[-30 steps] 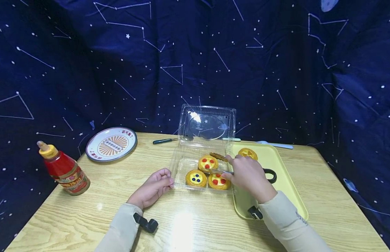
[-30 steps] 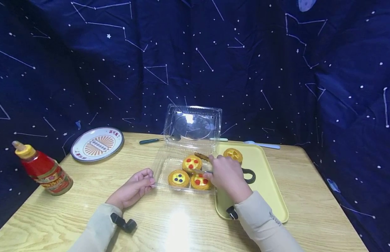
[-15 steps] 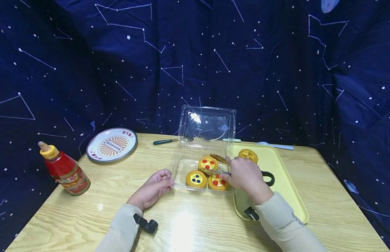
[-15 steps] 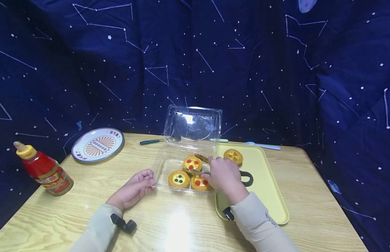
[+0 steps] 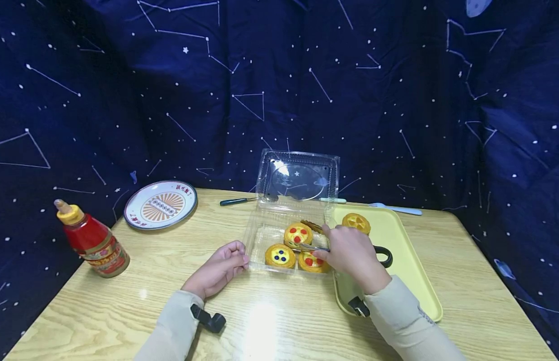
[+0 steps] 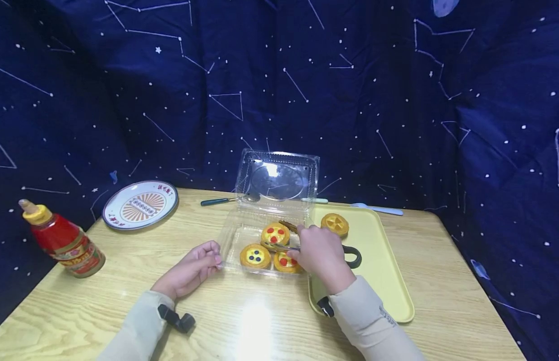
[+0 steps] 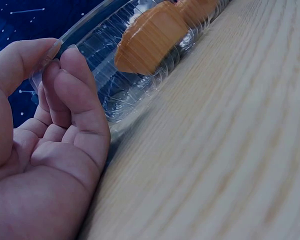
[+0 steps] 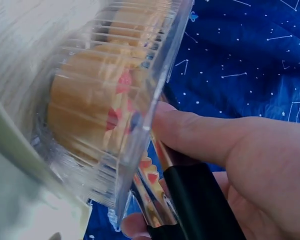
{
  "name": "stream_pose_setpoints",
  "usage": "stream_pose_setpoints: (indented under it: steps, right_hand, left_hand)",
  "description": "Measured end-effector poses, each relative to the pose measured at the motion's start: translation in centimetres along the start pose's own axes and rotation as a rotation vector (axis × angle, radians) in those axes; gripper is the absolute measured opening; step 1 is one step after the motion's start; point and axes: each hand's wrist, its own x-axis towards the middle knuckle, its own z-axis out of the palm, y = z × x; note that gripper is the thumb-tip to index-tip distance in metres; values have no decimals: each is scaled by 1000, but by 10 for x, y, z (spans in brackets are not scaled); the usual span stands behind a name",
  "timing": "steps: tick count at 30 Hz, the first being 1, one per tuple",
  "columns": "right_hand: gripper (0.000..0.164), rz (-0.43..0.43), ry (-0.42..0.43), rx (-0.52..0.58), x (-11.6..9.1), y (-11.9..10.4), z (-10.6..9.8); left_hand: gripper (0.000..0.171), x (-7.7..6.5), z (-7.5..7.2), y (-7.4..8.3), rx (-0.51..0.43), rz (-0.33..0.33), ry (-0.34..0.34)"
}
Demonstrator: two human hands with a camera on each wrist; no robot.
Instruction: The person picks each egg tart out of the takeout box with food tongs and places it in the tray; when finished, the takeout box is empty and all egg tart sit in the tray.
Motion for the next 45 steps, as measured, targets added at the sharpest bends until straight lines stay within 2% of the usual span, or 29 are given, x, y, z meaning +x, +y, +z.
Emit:
stream_pose_setpoints:
  steps: [9,14,21,27,38,45]
  right_hand:
    - [62,-9,-18,-17,5,-8,-2]
    - [56,-21,24,-51,7,-8,2]
    - [62,-3,105,-14,3,1,3]
    - [62,1,200,11,-8,7,-3]
    - [66,-52,340,39,-39,27,-14]
    - [63,-39,378,21,-58,50,-17]
  left_hand:
    - [12,0,0,0,-2,-7,7]
    - [12,-1,0,0,10,-5,7]
    - [13,0,1,-1,17,-18,21]
    - [13,1,0,-2,15,-17,24]
    - [14,0,-1,-1,22,-14,19]
    - [13,0,1,0,18,-13,25]
